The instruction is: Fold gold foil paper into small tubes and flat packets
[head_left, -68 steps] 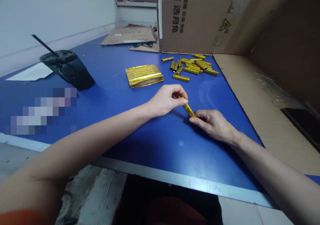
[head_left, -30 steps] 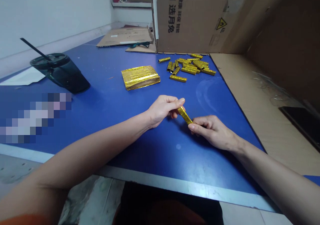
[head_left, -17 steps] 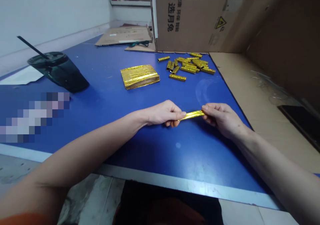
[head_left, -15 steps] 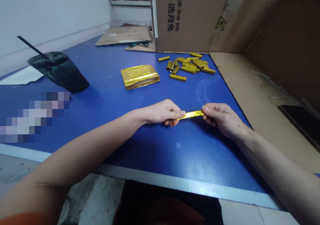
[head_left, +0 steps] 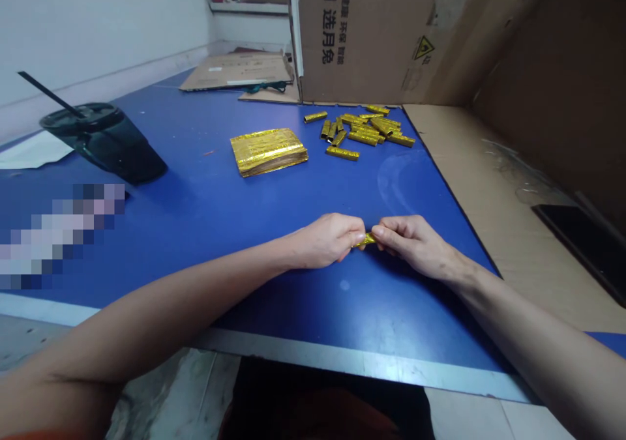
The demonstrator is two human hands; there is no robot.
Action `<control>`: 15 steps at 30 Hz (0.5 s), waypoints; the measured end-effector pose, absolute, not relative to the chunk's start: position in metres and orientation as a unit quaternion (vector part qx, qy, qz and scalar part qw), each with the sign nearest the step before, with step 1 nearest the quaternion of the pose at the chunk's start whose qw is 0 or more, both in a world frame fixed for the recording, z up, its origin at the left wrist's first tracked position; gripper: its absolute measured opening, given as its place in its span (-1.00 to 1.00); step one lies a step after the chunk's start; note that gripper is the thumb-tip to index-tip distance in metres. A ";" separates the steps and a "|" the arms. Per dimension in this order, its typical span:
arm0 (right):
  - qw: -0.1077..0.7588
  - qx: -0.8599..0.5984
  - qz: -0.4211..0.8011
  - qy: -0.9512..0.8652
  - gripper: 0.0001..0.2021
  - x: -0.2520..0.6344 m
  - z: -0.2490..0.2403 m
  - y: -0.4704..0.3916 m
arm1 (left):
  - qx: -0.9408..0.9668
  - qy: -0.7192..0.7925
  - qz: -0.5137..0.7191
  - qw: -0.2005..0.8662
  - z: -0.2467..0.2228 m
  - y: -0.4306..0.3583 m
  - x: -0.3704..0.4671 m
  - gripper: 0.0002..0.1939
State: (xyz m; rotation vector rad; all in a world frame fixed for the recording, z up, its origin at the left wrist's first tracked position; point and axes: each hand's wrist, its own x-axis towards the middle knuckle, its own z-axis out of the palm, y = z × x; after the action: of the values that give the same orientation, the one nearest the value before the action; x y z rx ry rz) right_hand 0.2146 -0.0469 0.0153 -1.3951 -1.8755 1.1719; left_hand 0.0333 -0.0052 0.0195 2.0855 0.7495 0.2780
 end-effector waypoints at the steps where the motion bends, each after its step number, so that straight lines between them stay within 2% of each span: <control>1: 0.260 -0.514 0.431 -0.695 -0.62 0.215 0.016 -0.048 | 0.844 0.306 0.117 0.425 0.020 -0.006 0.034 -0.76; 10: 0.226 -0.512 0.413 -0.718 -0.58 0.211 0.018 -0.048 | 0.890 0.278 0.148 0.329 0.017 -0.007 0.033 -0.77; 15: 0.235 -0.479 0.426 -0.731 -0.61 0.210 0.015 -0.049 | 0.876 0.267 0.090 0.391 0.022 -0.007 0.032 -0.78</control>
State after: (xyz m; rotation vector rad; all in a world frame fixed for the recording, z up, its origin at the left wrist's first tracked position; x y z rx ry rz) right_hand 0.2103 -0.0493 0.0145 -1.3133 -2.0057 1.1699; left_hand 0.0320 -0.0068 0.0224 2.2262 0.6781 0.2288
